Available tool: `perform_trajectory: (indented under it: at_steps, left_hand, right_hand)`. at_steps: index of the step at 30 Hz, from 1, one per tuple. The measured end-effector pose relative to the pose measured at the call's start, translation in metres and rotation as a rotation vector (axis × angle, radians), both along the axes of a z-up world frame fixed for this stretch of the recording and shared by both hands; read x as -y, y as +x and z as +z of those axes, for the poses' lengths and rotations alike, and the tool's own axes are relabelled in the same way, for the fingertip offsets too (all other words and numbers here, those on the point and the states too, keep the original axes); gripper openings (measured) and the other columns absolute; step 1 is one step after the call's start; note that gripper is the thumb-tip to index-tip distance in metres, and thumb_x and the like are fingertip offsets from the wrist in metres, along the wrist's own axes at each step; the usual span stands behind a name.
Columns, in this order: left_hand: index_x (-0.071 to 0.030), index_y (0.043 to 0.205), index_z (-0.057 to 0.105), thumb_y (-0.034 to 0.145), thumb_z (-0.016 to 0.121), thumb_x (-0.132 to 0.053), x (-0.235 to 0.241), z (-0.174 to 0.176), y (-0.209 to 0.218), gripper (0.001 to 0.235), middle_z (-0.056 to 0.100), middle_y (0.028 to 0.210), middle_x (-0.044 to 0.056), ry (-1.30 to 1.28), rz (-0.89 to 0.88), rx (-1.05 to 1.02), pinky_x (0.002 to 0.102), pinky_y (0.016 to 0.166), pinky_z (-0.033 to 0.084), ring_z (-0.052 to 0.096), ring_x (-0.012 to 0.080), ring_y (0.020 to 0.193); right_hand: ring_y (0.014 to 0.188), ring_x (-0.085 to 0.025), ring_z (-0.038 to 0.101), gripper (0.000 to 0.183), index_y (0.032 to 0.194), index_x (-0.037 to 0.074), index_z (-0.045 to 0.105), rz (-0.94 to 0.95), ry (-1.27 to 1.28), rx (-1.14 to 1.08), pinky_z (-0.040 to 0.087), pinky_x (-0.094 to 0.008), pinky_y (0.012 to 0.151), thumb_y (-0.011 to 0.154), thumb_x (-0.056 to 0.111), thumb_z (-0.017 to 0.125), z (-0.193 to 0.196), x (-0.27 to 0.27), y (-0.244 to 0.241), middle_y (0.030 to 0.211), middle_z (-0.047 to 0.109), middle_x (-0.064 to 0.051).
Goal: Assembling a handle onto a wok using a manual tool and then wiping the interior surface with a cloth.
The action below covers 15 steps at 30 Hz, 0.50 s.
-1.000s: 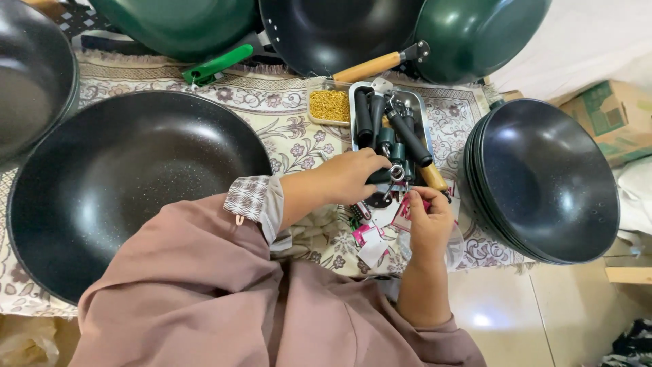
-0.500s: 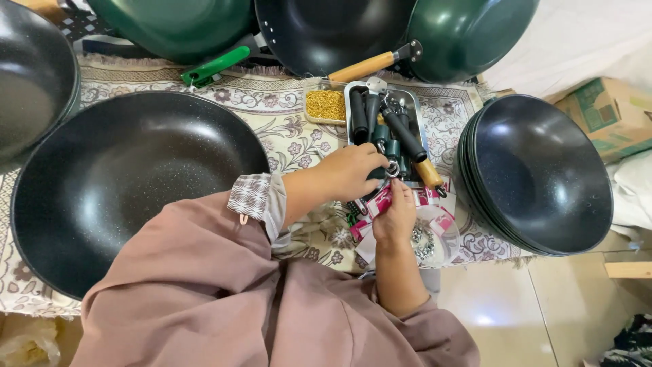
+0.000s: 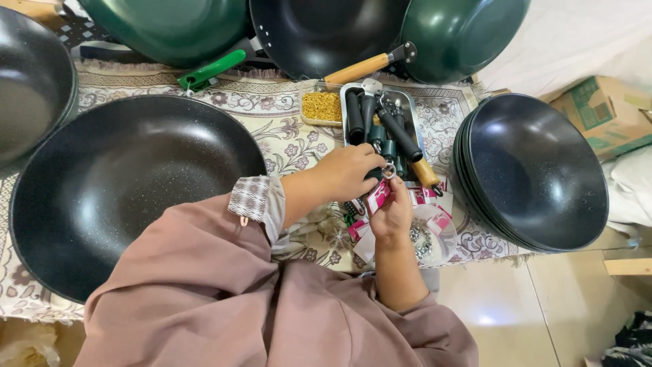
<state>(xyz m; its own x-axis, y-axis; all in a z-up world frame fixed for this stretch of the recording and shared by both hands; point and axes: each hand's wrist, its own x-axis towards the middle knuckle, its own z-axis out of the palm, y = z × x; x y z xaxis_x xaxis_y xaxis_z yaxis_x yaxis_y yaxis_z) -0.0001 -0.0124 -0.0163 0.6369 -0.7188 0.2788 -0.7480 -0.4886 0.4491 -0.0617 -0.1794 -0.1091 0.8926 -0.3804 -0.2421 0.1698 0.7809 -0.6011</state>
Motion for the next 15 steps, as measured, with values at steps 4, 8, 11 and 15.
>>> perform_trajectory:
  at_steps: [4, 8, 11, 15]
  left_hand:
    - [-0.02, 0.113, 0.071, 0.09, 0.067, -0.029, 0.016, -0.019, 0.006, 0.026, 0.066, 0.107, 0.007, -0.077, 0.007, 0.106, 0.045, 0.079, 0.057, 0.071, 0.0334, 0.094]
    - [-0.023, 0.095, 0.076, 0.085, 0.068, -0.027, 0.03, -0.027, 0.011, 0.014, 0.064, 0.099, 0.003, -0.13, 0.027, 0.36, 0.043, 0.07, 0.055, 0.069, 0.03, 0.085]
    - [-0.024, 0.083, 0.075, 0.079, 0.07, -0.03, 0.039, -0.033, 0.018, 0.009, 0.062, 0.091, 0.0, -0.155, 0.041, 0.538, 0.039, 0.066, 0.051, 0.066, 0.0258, 0.081]
    - [-0.023, 0.068, 0.071, 0.073, 0.068, -0.03, 0.05, -0.036, 0.021, 0.009, 0.058, 0.079, 0.0, -0.192, 0.074, 0.754, 0.04, 0.064, 0.045, 0.059, 0.0242, 0.074]
  right_hand:
    - [0.082, -0.025, 0.075, 0.006, 0.099, 0.007, 0.064, 0.024, -0.003, 0.059, 0.064, -0.038, 0.074, 0.097, 0.009, 0.059, 0.006, -0.009, -0.002, 0.089, 0.072, -0.009]
    - [0.08, -0.027, 0.074, 0.008, 0.1, 0.011, 0.063, 0.07, -0.03, 0.057, 0.065, -0.041, 0.073, 0.094, 0.012, 0.058, 0.014, -0.013, -0.009, 0.088, 0.072, -0.01]
    - [0.076, -0.027, 0.073, 0.011, 0.101, 0.013, 0.063, 0.077, -0.062, 0.042, 0.065, -0.041, 0.07, 0.092, 0.012, 0.057, 0.009, -0.01, -0.009, 0.086, 0.071, -0.009]
    - [0.075, -0.023, 0.07, 0.013, 0.098, 0.01, 0.061, 0.027, -0.084, 0.024, 0.062, -0.034, 0.068, 0.087, 0.005, 0.058, 0.005, -0.012, -0.006, 0.081, 0.067, -0.01]
